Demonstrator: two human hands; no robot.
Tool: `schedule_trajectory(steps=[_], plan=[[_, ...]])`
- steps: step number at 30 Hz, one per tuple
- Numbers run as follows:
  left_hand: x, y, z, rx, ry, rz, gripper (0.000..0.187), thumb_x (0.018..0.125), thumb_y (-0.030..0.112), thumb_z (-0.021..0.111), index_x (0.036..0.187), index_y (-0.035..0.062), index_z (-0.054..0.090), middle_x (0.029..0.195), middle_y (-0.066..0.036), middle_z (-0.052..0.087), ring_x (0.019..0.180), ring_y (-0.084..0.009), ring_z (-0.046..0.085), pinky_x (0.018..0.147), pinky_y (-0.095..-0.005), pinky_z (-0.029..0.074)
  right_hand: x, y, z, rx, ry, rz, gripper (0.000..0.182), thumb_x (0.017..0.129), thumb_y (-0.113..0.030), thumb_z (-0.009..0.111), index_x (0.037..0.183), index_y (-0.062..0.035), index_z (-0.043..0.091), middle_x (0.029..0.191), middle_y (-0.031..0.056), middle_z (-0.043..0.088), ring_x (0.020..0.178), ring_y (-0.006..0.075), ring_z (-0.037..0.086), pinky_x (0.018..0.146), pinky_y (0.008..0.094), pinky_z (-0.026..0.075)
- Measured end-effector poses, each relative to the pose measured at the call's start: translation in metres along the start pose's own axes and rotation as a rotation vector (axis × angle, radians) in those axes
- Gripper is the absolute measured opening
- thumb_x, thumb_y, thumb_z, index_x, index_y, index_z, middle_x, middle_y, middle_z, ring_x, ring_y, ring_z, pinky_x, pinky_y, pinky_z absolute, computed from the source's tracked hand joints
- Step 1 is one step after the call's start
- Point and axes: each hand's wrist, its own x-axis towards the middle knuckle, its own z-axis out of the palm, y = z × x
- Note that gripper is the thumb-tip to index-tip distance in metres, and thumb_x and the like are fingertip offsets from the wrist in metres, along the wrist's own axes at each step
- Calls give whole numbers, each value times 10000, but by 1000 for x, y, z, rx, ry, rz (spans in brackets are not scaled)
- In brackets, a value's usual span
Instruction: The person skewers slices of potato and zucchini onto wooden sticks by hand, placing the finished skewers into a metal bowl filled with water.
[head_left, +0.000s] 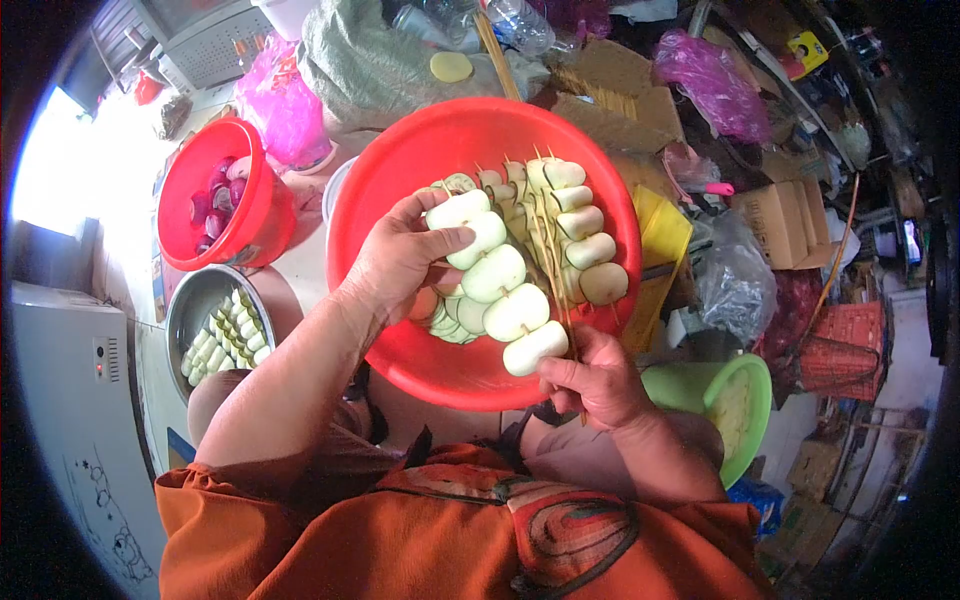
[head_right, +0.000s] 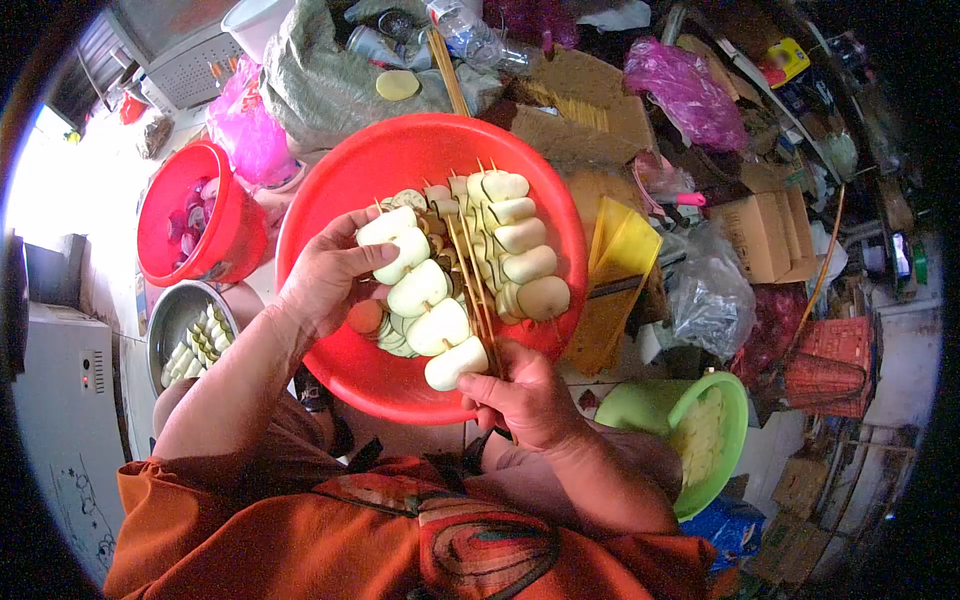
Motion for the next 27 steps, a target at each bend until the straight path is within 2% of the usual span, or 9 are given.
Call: schedule_trajectory(steps=[1, 8, 12, 14, 15, 19, 21, 22, 27], plan=[[1, -1, -1, 11, -3, 10, 463, 809, 8, 650, 1216, 62, 437, 1058, -73, 581, 870, -181, 631, 636, -282, 548, 0, 1, 0, 17, -13, -4, 112, 835, -132, 633, 894, -54, 577, 679, 7, 582, 442, 50, 491, 388, 175, 350], [-5, 4, 4, 46, 29, 0, 454, 823, 27, 637, 1233, 79, 450, 1088, -63, 590, 943, -186, 619, 666, -279, 530, 0, 0, 1, 23, -10, -21, 122, 833, -136, 634, 903, -53, 577, 677, 12, 584, 442, 50, 489, 388, 174, 349], [-2, 6, -4, 8, 61, -18, 395, 854, 123, 619, 1211, 72, 459, 1037, -70, 602, 846, -172, 622, 685, -297, 521, 0, -9, -6, 57, 11, -25, 141, 832, -140, 627, 928, -50, 577, 673, 16, 583, 439, 51, 485, 381, 176, 340], [-2, 10, -3, 3, 93, -24, 352, 872, 185, 594, 1181, 69, 471, 965, -71, 606, 734, -161, 609, 672, -303, 516, 1, -14, -13, 82, 76, -82, 168, 829, -144, 622, 960, -50, 576, 666, 18, 580, 433, 50, 477, 373, 173, 327], [-1, 10, -3, 1, 87, -23, 352, 872, 185, 594, 1181, 69, 471, 965, -71, 606, 734, -161, 609, 672, -303, 516, 1, -19, -16, 60, 124, -96, 183, 832, -153, 615, 983, -57, 574, 663, 15, 579, 428, 49, 470, 360, 174, 311], [14, -3, -22, 174, 152, 13, 305, 874, 167, 593, 1152, 75, 509, 943, -58, 609, 678, -144, 601, 617, -294, 507, 7, -30, -38, 30, 211, -218, 179, 841, -173, 614, 990, -82, 577, 665, 10, 580, 427, 45, 473, 346, 170, 290], [15, -6, -25, 301, 148, -44, 289, 864, 150, 604, 1137, 88, 534, 942, -39, 612, 654, -132, 587, 604, -270, 491, 10, -35, -47, -1, 283, -208, 140, 854, -154, 592, 953, -65, 549, 660, 25, 548, 414, 50, 409, 352, 185, 256], [16, -9, -28, 385, 138, -57, 288, 854, 147, 612, 1130, 99, 546, 940, -25, 611, 665, -121, 576, 612, -260, 479, 13, -32, -58, -8, 285, -221, 162, 835, -176, 627, 957, -84, 571, 667, 12, 580, 430, 40, 473, 352, 169, 288], [20, -16, -35, 460, 105, 9, 294, 844, 132, 622, 1123, 86, 544, 939, -34, 610, 696, -129, 579, 631, -266, 479, 13, -40, -68, -187, 333, -120, 164, 821, -178, 632, 927, -72, 566, 673, 21, 589, 425, 52, 468, 355, 183, 286]])
